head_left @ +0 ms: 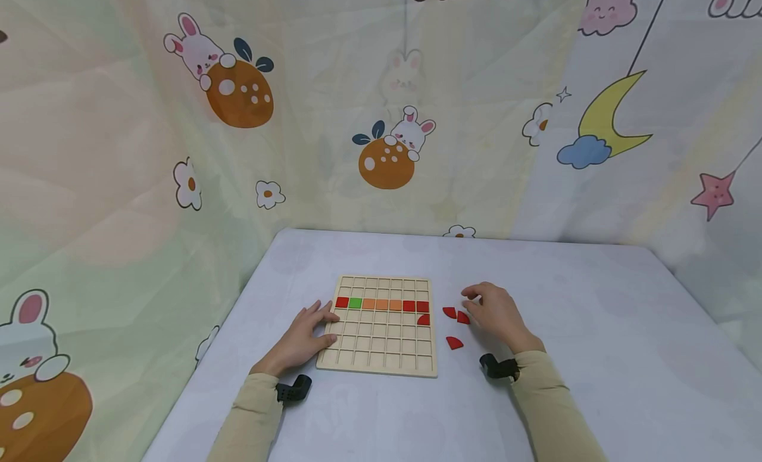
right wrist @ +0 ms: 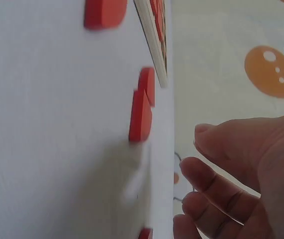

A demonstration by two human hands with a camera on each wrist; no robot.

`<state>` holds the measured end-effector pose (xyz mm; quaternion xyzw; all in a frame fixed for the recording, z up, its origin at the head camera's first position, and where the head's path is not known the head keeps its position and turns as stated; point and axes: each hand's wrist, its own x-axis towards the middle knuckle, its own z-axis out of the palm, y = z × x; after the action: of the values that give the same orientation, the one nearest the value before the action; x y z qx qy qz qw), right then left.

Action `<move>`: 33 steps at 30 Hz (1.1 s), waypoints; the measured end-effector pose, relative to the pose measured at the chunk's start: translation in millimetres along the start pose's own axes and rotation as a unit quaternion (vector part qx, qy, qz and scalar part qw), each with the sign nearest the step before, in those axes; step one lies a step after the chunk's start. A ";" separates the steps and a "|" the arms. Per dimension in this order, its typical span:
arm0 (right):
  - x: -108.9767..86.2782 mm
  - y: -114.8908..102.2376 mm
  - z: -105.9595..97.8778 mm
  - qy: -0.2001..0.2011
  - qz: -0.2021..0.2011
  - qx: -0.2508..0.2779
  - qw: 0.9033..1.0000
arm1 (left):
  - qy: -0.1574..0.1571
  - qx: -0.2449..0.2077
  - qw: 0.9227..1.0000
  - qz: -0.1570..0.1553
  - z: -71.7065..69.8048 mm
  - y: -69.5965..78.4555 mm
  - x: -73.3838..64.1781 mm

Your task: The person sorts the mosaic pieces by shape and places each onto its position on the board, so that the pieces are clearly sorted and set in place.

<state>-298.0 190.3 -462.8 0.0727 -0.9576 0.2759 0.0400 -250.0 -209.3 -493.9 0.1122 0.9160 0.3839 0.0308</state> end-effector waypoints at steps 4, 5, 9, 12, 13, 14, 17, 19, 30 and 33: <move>-0.7 10.0 -11.1 0.010 0.008 0.007 1.000 | -0.002 -0.001 1.000 -0.001 -0.4 0.3 -0.3; -0.8 12.7 -14.1 0.012 0.010 0.009 1.000 | -0.002 -0.001 1.000 -0.002 -0.4 0.6 -0.3; -0.5 25.9 -23.7 0.014 0.033 0.016 0.999 | -0.003 -0.004 1.000 -0.009 -0.2 1.8 0.0; -0.8 35.6 -28.5 0.016 0.054 0.021 0.998 | -0.003 -0.004 1.000 -0.012 -0.2 2.4 0.3; -1.2 38.6 -29.5 0.017 0.059 0.021 0.998 | -0.003 -0.002 1.000 -0.011 -0.2 2.5 0.5; -1.7 40.9 -30.5 0.017 0.062 0.024 0.998 | -0.002 -0.001 1.000 -0.010 -0.2 2.5 0.6; -3.1 46.2 -31.7 0.015 0.071 0.027 0.997 | -0.001 0.000 1.000 -0.010 0.3 2.0 0.7; -3.7 47.5 -31.9 0.008 0.077 0.026 0.997 | 0.000 0.001 1.000 -0.013 1.0 1.3 0.9; -5.9 52.9 -31.5 -0.040 0.073 0.030 0.996 | -0.001 -0.001 1.000 -0.014 1.7 -0.4 1.4; -5.8 53.8 -31.4 -0.052 0.069 0.043 0.995 | -0.003 -0.001 1.000 -0.011 1.0 -0.3 1.4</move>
<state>-299.9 252.8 -465.1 0.0223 -0.9485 0.3144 -0.0324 -251.3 -208.4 -494.7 0.1031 0.9167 0.3841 0.0377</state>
